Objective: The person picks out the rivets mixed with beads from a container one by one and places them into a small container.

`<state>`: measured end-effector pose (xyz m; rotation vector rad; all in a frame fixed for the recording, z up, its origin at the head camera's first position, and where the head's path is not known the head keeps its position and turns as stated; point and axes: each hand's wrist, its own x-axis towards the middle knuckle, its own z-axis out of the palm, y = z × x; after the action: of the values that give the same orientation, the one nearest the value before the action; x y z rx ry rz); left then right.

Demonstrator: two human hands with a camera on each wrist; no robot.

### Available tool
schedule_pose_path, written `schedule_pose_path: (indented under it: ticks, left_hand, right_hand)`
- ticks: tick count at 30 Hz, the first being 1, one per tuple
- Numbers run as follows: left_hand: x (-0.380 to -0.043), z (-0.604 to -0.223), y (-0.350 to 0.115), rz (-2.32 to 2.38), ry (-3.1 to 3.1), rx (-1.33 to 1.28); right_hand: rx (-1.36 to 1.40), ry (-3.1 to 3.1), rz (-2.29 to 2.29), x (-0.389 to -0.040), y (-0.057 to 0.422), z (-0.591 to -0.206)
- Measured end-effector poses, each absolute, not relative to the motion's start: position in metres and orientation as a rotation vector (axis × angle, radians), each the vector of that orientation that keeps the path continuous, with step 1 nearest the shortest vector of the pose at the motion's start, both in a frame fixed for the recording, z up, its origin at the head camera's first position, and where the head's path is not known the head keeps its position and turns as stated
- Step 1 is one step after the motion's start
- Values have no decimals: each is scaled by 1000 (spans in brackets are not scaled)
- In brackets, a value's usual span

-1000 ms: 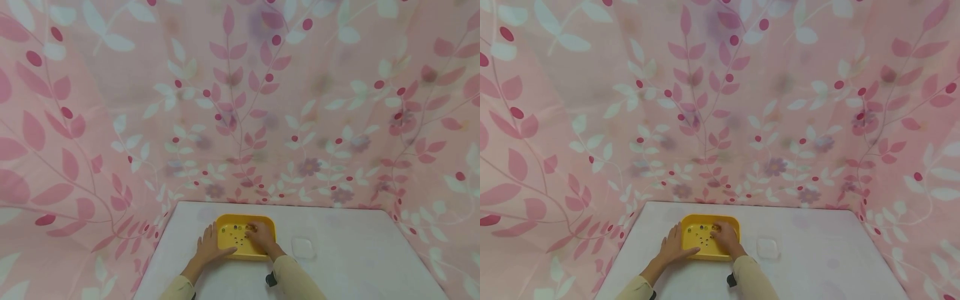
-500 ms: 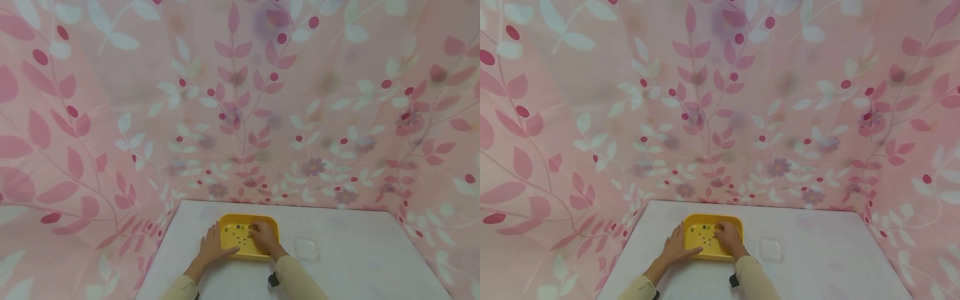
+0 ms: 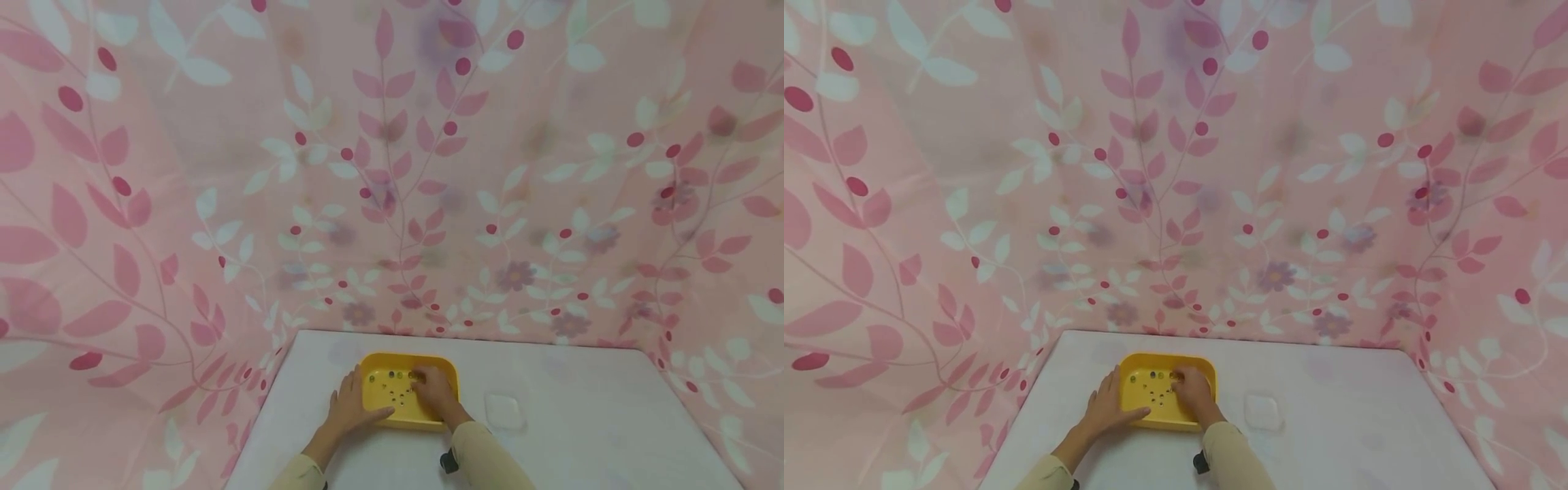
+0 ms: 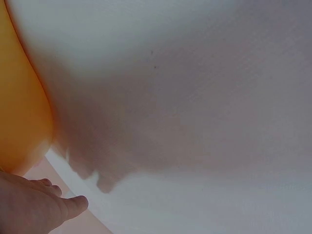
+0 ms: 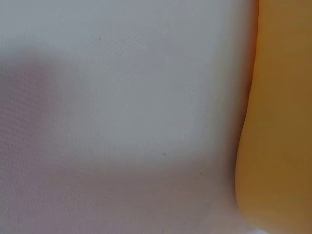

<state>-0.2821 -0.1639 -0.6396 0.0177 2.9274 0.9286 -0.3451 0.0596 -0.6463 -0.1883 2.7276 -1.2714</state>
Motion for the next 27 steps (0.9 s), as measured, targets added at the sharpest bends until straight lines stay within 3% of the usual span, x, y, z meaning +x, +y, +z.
schedule_pose_path:
  ticks: [27]
  left_hand:
    - [-280, -634, -162, 929, 2928, 26]
  right_hand:
    - [-163, 2833, -1188, -343, 57, -642]
